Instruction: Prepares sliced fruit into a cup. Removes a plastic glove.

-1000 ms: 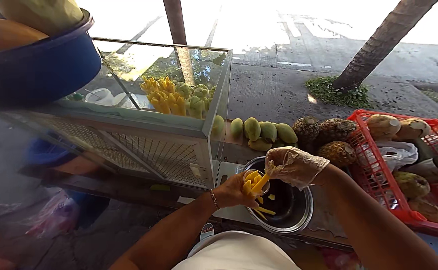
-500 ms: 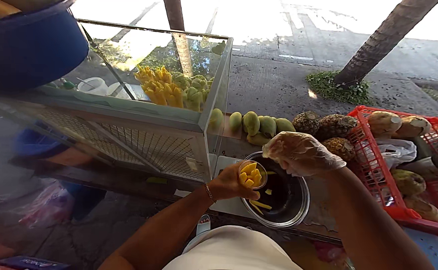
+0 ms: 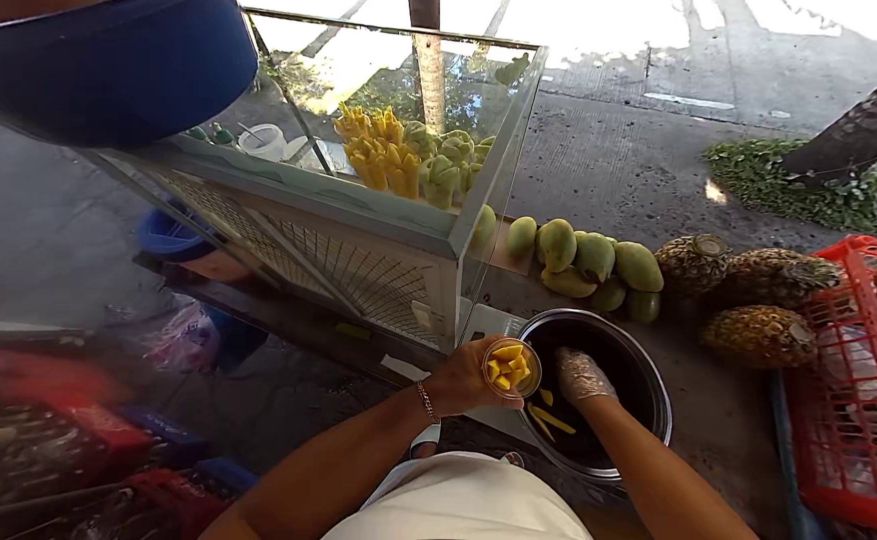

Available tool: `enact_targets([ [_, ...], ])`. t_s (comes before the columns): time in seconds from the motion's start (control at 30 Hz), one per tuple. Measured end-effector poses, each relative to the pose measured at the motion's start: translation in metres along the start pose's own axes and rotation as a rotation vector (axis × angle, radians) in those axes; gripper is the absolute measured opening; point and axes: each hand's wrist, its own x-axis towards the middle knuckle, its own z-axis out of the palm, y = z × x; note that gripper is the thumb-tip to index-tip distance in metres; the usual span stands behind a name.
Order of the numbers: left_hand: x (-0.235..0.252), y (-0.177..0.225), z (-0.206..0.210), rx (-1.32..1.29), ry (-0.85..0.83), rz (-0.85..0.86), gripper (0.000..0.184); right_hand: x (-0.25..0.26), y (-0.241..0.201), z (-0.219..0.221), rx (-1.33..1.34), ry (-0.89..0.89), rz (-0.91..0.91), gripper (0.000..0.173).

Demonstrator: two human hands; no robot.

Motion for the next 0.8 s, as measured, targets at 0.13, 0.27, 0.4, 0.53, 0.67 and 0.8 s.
enact_targets([
  [0.13,0.002,0.0,0.004,-0.038,0.03,-0.09,0.062,-0.005,0.005,0.008,0.013,0.016,0.119,0.042],
  [0.27,0.008,0.006,0.006,0.047,0.004,-0.173,0.067,-0.013,0.018,0.009,-0.056,-0.076,0.102,0.05],
  [0.4,0.011,0.005,0.007,0.1,-0.012,-0.096,0.062,-0.02,0.026,0.015,-0.076,-0.119,0.143,0.064],
  [0.53,0.01,-0.001,0.009,-0.192,-0.051,-0.092,0.061,-0.028,0.028,0.026,0.058,-0.036,0.245,0.071],
  [0.67,0.006,0.0,0.007,-0.316,-0.049,-0.189,0.061,-0.026,0.036,0.001,0.227,-0.027,0.181,0.053],
  [0.8,0.007,0.001,0.003,-0.233,-0.01,-0.182,0.066,-0.03,0.036,-0.056,0.756,0.187,-0.051,0.026],
])
